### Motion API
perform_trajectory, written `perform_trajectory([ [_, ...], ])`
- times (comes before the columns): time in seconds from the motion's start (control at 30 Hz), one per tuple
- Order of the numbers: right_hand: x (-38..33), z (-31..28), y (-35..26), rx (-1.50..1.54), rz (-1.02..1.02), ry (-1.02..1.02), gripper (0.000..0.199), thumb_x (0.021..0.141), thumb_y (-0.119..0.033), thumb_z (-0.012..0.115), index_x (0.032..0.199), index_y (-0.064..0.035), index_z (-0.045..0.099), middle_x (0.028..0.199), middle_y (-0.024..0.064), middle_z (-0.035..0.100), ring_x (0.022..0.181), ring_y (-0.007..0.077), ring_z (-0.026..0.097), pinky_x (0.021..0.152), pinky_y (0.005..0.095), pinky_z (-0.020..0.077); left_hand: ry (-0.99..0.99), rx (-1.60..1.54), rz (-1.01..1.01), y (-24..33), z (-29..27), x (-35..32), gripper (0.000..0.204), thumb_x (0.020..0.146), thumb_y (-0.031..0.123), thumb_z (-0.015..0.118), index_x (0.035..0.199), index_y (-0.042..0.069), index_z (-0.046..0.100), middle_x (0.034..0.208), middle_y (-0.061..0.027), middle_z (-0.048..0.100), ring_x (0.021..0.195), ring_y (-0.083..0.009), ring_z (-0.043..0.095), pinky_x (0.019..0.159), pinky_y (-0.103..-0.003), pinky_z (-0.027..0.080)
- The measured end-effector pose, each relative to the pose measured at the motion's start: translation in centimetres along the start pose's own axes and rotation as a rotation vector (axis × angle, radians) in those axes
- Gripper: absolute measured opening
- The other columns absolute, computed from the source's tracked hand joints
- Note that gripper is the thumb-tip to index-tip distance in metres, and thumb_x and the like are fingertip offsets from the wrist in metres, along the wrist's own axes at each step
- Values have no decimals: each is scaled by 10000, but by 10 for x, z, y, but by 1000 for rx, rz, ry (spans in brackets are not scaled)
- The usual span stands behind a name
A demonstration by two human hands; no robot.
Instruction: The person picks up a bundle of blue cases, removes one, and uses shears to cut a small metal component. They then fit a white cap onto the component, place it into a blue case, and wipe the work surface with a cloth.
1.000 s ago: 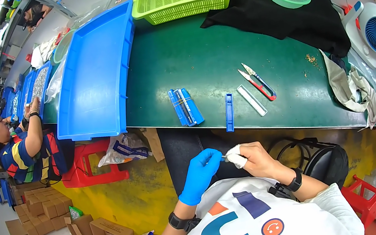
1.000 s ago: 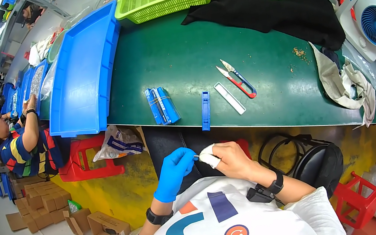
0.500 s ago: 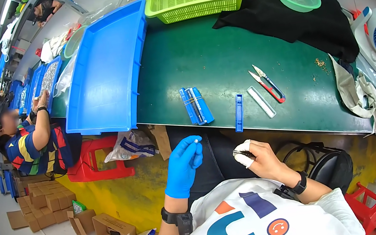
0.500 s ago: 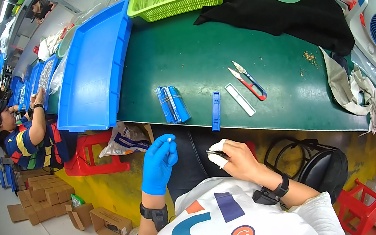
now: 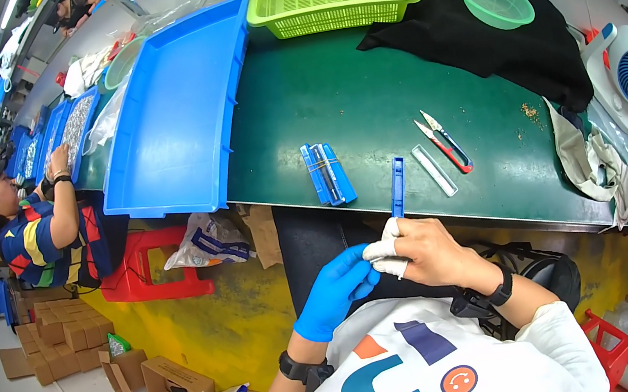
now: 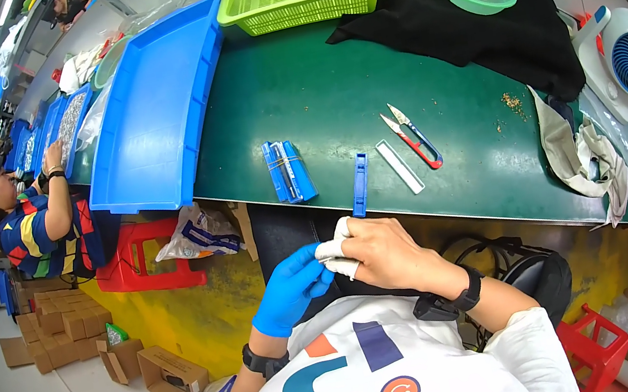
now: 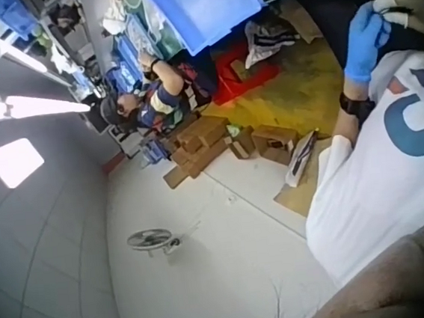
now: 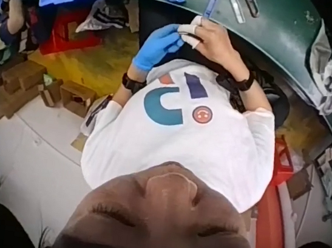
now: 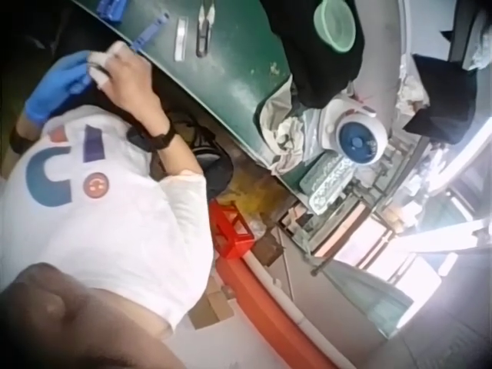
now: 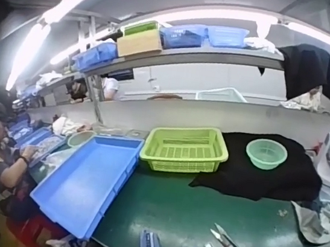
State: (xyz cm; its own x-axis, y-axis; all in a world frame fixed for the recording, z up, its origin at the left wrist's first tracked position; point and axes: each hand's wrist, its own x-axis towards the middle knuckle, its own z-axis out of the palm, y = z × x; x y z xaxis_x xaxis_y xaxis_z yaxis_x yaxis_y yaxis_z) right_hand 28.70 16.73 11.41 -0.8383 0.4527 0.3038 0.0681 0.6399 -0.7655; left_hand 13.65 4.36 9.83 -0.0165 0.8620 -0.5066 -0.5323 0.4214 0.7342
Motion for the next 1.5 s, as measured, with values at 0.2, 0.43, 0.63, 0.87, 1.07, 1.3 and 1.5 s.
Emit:
perform_trajectory([
  [0.2,44,-23,31,-430,116,164,194,715,-131,677,905,-107,647,736,69,522,671,253,557,568,353,443,55,-374,127,-6,-2,1,254,864,65,513,1112,17,497,978,-114,588,681,-101,511,574,-200,408],
  [0.43,55,-16,54,-617,141,2,200,740,-152,650,926,-80,635,757,86,526,727,273,551,612,354,441,-79,-378,151,2,-2,-11,209,875,69,497,1079,25,517,1036,-169,583,681,-129,526,586,-218,433],
  [0.63,37,-29,22,-441,163,70,258,768,-135,623,1012,-50,607,817,112,553,762,285,558,664,343,456,-16,-419,104,-3,-1,-8,202,899,99,477,1074,20,540,977,-161,607,650,-121,522,563,-204,428],
  [0.87,-21,-19,-9,36,125,10,252,758,-50,623,1008,-30,606,883,115,590,772,264,581,695,315,466,23,-334,39,-12,-3,0,209,907,102,475,1077,13,556,860,-109,621,601,-91,510,516,-178,409],
  [1.07,-44,-12,-9,250,326,108,221,727,-27,660,946,-32,628,842,104,580,766,248,577,645,310,473,115,6,32,6,16,-2,157,868,59,531,1015,20,567,823,-69,618,602,-65,510,510,-164,389],
  [1.3,-39,-7,-5,173,209,195,232,671,-12,693,892,-47,633,823,82,580,721,207,580,630,289,464,194,354,115,5,18,0,141,830,29,580,971,35,573,841,-49,615,695,-78,555,583,-173,434],
  [1.5,-32,-3,-5,61,99,211,225,656,-9,694,869,-52,636,820,79,571,737,215,573,626,292,465,195,539,186,0,13,2,154,815,20,607,966,38,582,839,-34,610,781,-91,582,667,-194,474],
])
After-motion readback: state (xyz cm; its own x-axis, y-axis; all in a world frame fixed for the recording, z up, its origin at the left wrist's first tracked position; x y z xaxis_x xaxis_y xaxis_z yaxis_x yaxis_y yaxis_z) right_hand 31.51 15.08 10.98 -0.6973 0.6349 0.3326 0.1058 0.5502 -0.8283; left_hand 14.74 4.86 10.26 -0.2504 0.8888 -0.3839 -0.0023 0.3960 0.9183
